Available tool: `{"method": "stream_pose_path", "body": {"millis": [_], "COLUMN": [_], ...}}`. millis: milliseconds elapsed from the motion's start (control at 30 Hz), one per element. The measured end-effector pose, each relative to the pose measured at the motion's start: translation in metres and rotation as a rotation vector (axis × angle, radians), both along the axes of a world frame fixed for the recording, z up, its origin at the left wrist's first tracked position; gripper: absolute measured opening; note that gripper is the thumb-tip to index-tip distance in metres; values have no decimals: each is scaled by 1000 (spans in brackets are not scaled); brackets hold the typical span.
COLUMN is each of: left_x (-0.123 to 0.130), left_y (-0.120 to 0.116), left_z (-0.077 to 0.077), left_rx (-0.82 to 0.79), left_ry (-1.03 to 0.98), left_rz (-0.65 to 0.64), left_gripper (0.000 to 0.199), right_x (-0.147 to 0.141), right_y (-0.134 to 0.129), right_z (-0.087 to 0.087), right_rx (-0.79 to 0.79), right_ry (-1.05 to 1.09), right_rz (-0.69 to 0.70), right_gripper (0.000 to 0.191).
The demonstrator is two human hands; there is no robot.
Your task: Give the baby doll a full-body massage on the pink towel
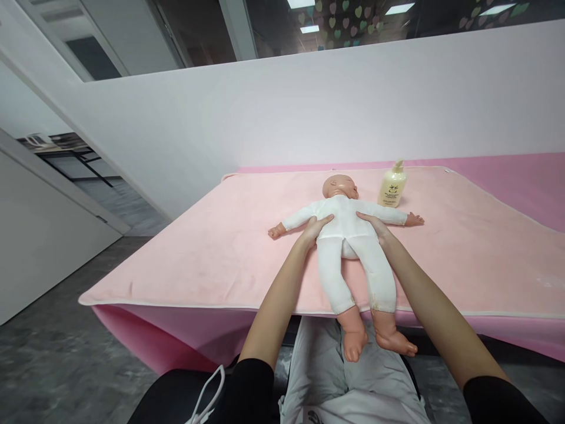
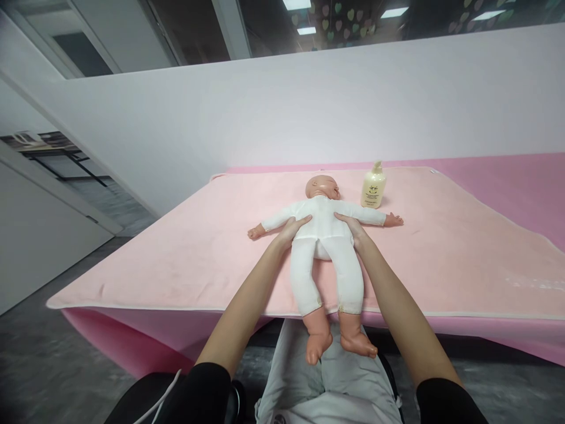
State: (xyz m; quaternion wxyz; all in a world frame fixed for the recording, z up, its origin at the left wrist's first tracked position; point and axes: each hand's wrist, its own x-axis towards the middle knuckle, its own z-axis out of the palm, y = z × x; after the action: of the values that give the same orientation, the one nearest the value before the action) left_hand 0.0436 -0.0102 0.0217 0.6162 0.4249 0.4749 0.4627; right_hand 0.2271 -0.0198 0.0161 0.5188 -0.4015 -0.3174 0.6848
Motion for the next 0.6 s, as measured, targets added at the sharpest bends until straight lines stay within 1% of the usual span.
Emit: {"method": "stream_pose_path", "body": {"millis": [133, 300, 433, 533, 600], "left_x": [0, -1, -1, 0, 1], "left_y": [-1, 0, -3, -7, -7], "left_z": [0, 1, 3, 5, 10], "left_rx": [43, 53, 51, 35, 22], "left_ry": [0, 1, 17, 42, 99], "left_rz": [-48, -45, -57, -57, -39], "left_gripper": [44, 49, 46, 54, 60], "right_x": [0, 0, 0, 0, 0], "right_y": [0, -1, -1, -2, -2], "right_z": [1, 1, 1, 1, 1], "right_rx": [-12, -28, -33, -36, -41], "right_ry": [13, 26, 31, 36, 34], "right_rz": [-1, -2, -6, 0, 4], "right_gripper": [20, 21, 21, 22, 22]}}
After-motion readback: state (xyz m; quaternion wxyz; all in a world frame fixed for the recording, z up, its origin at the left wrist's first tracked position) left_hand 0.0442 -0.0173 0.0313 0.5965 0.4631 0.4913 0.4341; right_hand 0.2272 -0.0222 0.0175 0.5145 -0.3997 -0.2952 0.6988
